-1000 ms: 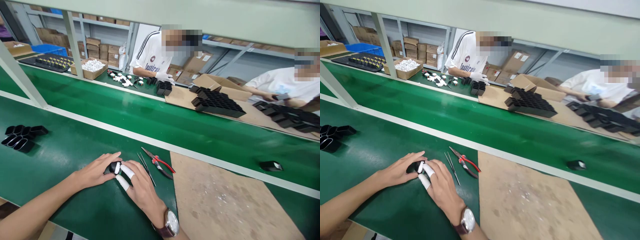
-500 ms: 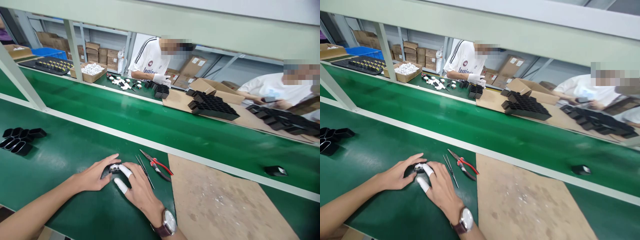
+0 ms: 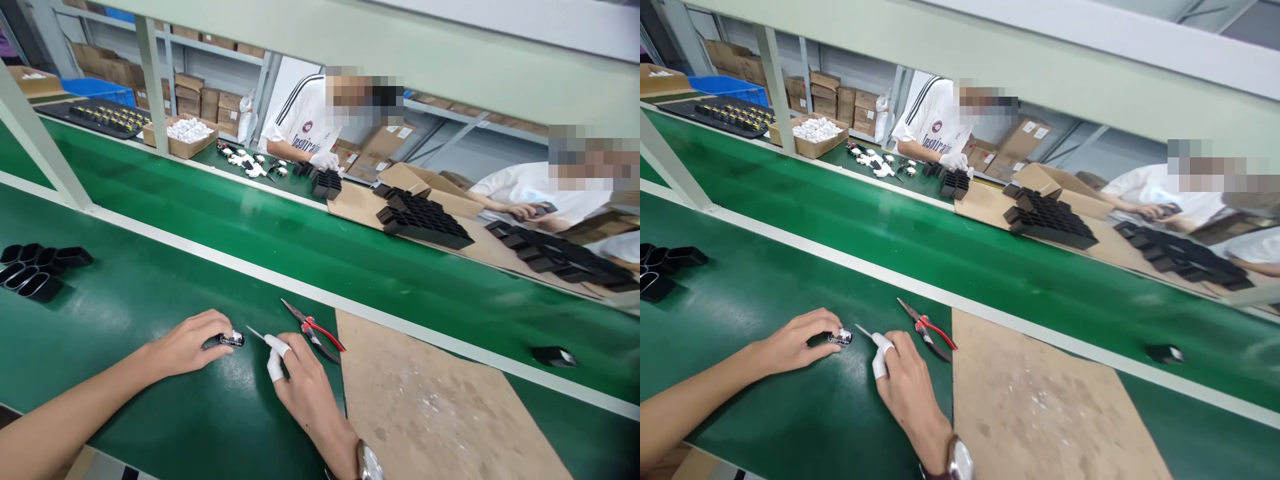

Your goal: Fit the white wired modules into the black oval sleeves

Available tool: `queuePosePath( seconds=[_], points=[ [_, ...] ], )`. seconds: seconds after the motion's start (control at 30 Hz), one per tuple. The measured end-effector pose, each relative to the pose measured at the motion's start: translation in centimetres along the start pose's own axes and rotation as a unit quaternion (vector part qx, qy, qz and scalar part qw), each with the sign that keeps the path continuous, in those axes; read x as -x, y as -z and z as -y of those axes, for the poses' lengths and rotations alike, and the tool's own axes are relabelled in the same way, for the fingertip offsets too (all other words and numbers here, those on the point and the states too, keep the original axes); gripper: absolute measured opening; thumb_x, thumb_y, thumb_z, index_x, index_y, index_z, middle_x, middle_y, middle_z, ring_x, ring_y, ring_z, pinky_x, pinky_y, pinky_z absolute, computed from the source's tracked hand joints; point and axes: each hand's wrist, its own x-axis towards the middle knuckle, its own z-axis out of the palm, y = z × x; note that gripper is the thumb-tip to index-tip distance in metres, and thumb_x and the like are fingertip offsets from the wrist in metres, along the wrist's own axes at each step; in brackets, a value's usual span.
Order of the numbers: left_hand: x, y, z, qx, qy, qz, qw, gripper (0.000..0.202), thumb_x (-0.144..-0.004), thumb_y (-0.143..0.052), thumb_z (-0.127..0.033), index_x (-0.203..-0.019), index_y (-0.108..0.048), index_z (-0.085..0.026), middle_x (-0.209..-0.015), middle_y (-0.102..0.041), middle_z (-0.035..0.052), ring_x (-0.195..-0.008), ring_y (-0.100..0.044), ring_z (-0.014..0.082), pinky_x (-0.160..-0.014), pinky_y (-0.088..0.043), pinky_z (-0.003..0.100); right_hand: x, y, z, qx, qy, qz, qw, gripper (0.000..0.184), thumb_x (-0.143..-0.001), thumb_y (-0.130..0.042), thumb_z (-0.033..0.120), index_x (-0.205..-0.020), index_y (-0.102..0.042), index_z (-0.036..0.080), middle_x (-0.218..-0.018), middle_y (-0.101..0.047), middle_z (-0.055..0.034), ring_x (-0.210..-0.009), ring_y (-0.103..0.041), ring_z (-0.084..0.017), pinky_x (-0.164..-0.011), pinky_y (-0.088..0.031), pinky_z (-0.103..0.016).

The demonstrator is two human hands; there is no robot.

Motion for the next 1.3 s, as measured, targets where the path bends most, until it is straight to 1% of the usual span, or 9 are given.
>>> queuePosePath(
  seconds=[0.13, 0.33, 0.53, 0.67, 0.87, 0.97, 1.07, 1.2, 1.3],
  points=[
    [0.4, 0.0, 0.0, 0.001, 0.106, 0.019, 0.994, 0.034, -0.096, -0.073, -0.029, -0.126, -0.057, -0.025, -0.119, -0.071, 0.0056, -0.105, -0.072, 0.0229, -0.093, -0.058, 0.036, -1.0, 1.0, 1.9, -0.008, 0.032, 0.002, 0.999, 0.029, -0.098, -0.044, 0.005, -0.119, -0.061, 0.015, -0.105, -0.061, -0.0105, -0.089, -0.058, -0.023, -0.059, -0.046, -0.031],
    [0.5, 0.1, 0.1, 0.003, 0.126, 0.039, 0.991, 0.045, -0.097, -0.073, -0.032, -0.137, -0.052, -0.027, -0.133, -0.068, 0.0071, -0.115, -0.071, 0.0247, -0.099, -0.058, 0.039, -1.4, 0.8, 2.3, 0.028, 0.044, -0.006, 0.999, 0.027, -0.094, -0.043, 0.002, -0.106, -0.063, 0.016, -0.101, -0.060, -0.0104, -0.085, -0.051, -0.023, -0.052, -0.035, -0.032],
    [0.5, 0.2, 0.2, 0.009, 0.129, 0.042, 0.991, 0.048, -0.097, -0.073, -0.032, -0.140, -0.051, -0.027, -0.132, -0.069, 0.0071, -0.118, -0.071, 0.0252, -0.102, -0.057, 0.039, -2.0, 0.7, 2.5, 0.026, 0.059, 0.002, 0.998, 0.027, -0.090, -0.044, 0.000, -0.103, -0.063, 0.015, -0.102, -0.061, -0.0107, -0.087, -0.051, -0.023, -0.056, -0.039, -0.032],
    [0.4, 0.2, 0.3, -0.001, 0.115, 0.036, 0.993, 0.047, -0.097, -0.073, -0.032, -0.139, -0.051, -0.026, -0.133, -0.068, 0.0074, -0.120, -0.070, 0.0259, -0.101, -0.057, 0.039, -2.6, 1.5, 2.9, 0.044, 0.073, 0.018, 0.996, 0.026, -0.088, -0.046, 0.000, -0.100, -0.063, 0.015, -0.101, -0.061, -0.0103, -0.086, -0.052, -0.023, -0.060, -0.043, -0.032],
    [-0.1, 0.5, 0.1, -0.010, 0.031, 0.034, 0.999, 0.022, -0.102, -0.067, -0.029, -0.123, -0.063, -0.023, -0.114, -0.072, 0.0060, -0.106, -0.069, 0.0225, -0.093, -0.056, 0.035, -3.8, 3.5, 3.8, 0.096, 0.103, 0.057, 0.988, 0.024, -0.080, -0.051, -0.002, -0.086, -0.063, 0.018, -0.092, -0.061, -0.0082, -0.081, -0.054, -0.023, -0.058, -0.044, -0.034],
    [-0.3, 0.6, 0.1, -0.006, -0.028, 0.030, 0.999, 0.018, -0.105, -0.064, -0.027, -0.122, -0.066, -0.022, -0.114, -0.073, 0.0074, -0.107, -0.067, 0.0223, -0.095, -0.055, 0.034, -3.6, 3.5, 2.7, 0.074, 0.075, 0.027, 0.994, 0.024, -0.089, -0.050, 0.002, -0.097, -0.066, 0.016, -0.095, -0.063, -0.0085, -0.085, -0.057, -0.023, -0.061, -0.047, -0.034],
    [-0.3, 0.6, 0.2, -0.016, -0.062, 0.022, 0.998, 0.020, -0.105, -0.063, -0.026, -0.124, -0.066, -0.022, -0.115, -0.073, 0.0089, -0.107, -0.067, 0.0233, -0.096, -0.055, 0.036, -2.7, 2.1, 0.3, 0.047, 0.010, -0.008, 0.999, 0.027, -0.099, -0.047, 0.008, -0.117, -0.065, 0.015, -0.104, -0.065, -0.0093, -0.094, -0.063, -0.022, -0.070, -0.053, -0.032],
    [0.2, 0.4, 0.3, -0.029, -0.013, 0.030, 0.999, 0.022, -0.104, -0.064, -0.027, -0.126, -0.064, -0.022, -0.115, -0.073, 0.0087, -0.106, -0.069, 0.0243, -0.092, -0.057, 0.037, -1.6, -0.5, -2.2, 0.073, -0.037, 0.028, 0.996, 0.031, -0.098, -0.045, 0.009, -0.120, -0.065, 0.014, -0.103, -0.066, -0.0099, -0.095, -0.066, -0.025, -0.078, -0.057, -0.037],
    [0.5, 0.2, 0.0, -0.028, 0.029, 0.032, 0.999, 0.032, -0.101, -0.067, -0.030, -0.133, -0.062, -0.024, -0.126, -0.072, 0.0099, -0.113, -0.070, 0.0263, -0.097, -0.059, 0.039, -1.7, -1.4, -2.2, 0.107, -0.037, 0.048, 0.992, 0.029, -0.097, -0.046, 0.009, -0.119, -0.066, 0.012, -0.103, -0.065, -0.0117, -0.093, -0.065, -0.027, -0.081, -0.057, -0.042]
  ],
)
